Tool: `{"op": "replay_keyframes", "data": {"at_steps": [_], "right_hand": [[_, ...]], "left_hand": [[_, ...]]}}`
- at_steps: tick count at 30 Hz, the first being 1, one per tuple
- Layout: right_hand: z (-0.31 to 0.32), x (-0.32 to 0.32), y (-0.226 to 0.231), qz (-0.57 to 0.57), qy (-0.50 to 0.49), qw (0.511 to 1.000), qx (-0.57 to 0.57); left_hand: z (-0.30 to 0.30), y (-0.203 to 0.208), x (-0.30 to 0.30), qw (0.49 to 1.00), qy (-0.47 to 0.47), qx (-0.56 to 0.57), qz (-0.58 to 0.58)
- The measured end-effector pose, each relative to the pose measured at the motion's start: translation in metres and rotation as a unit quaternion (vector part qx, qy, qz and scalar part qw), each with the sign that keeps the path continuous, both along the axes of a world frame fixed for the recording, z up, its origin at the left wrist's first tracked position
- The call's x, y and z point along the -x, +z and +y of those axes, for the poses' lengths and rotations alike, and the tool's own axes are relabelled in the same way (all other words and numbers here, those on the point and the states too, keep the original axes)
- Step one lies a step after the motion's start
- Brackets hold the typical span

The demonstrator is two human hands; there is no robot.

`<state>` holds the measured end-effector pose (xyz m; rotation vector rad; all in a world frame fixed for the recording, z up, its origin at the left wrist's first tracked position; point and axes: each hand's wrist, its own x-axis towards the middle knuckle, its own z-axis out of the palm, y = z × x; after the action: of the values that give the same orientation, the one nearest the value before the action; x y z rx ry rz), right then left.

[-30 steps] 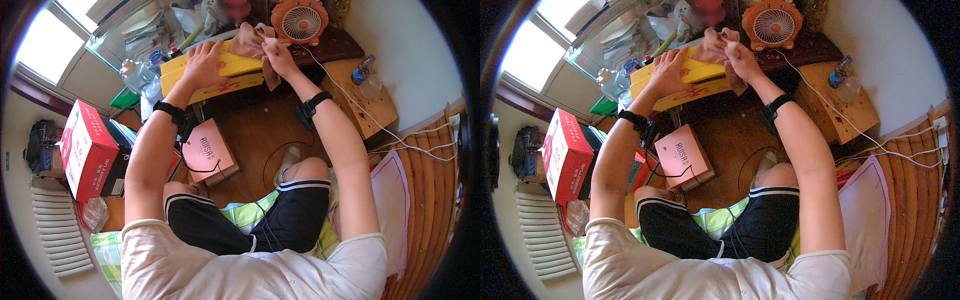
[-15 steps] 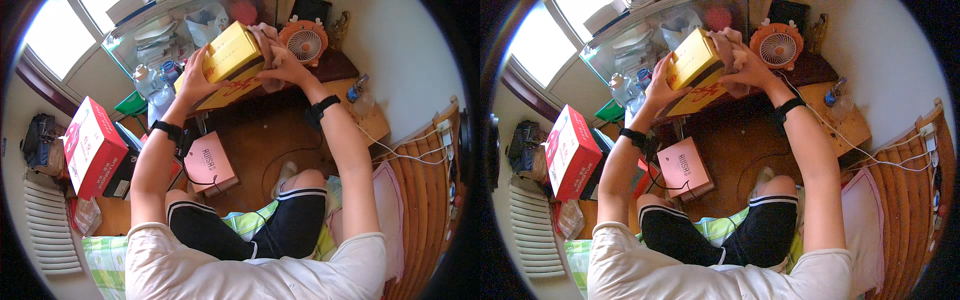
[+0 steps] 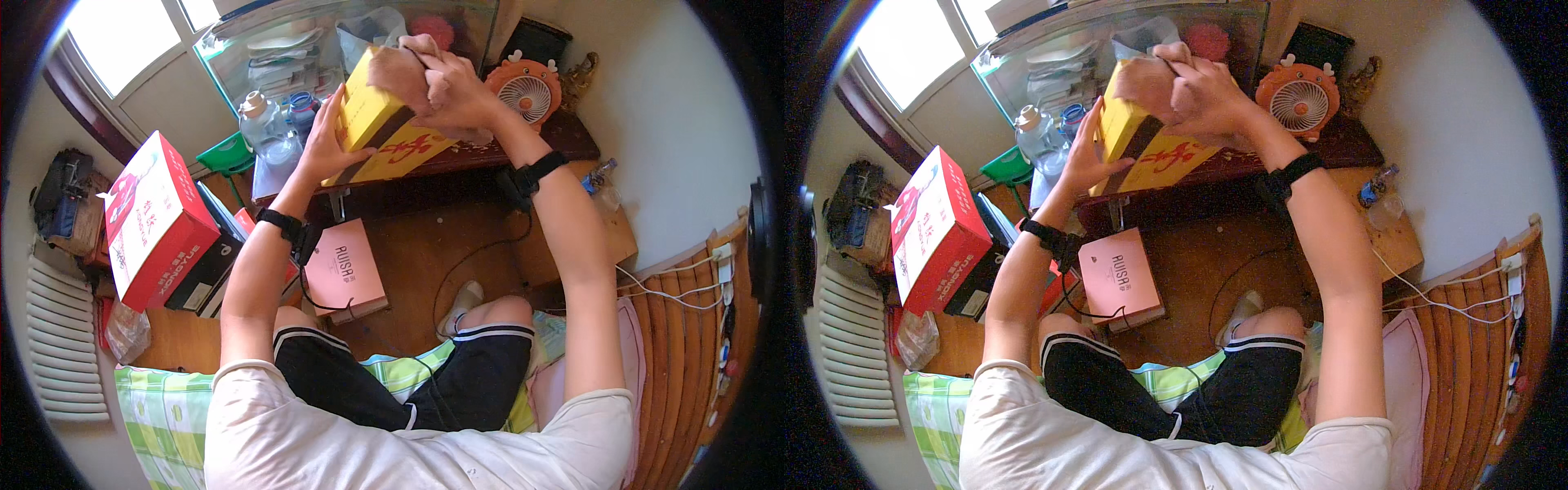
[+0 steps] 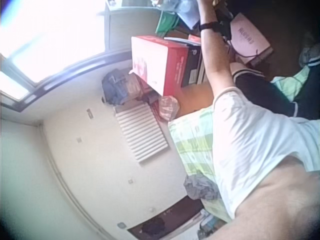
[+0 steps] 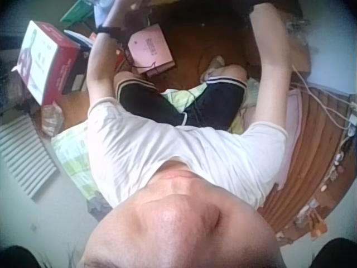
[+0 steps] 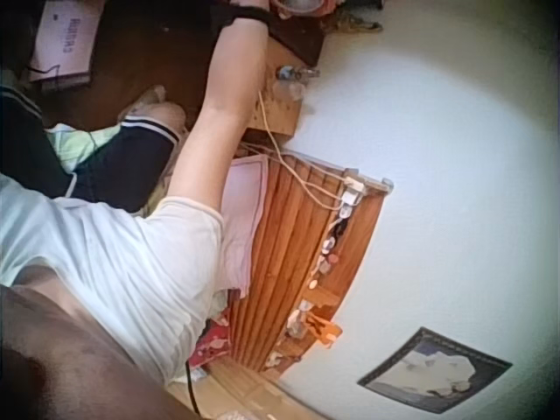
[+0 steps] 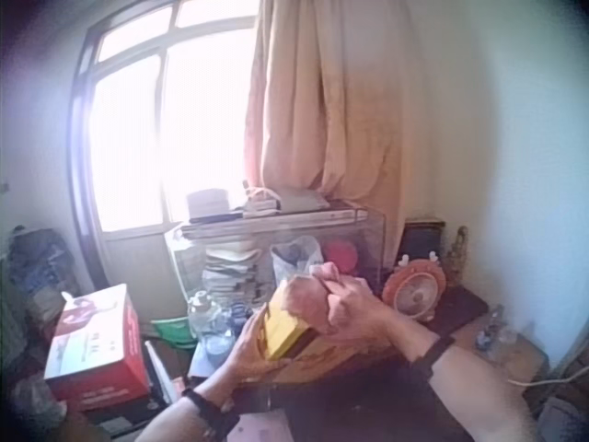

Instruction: The person cleans a yellow and brown box with a cloth, wiping the top and sides multiple times.

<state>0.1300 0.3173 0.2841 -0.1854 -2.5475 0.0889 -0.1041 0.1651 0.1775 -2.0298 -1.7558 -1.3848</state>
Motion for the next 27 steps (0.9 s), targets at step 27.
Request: {"op": "replay_keyframes", "data": {"at_steps": [27], "right_hand": [[-0.042, 0.038, -0.042, 0.046, -0.033, 0.978, -0.201]], "left_hand": [[-0.013, -0.004, 0.005, 1.0, 0.009, 0.011, -0.015]]}}
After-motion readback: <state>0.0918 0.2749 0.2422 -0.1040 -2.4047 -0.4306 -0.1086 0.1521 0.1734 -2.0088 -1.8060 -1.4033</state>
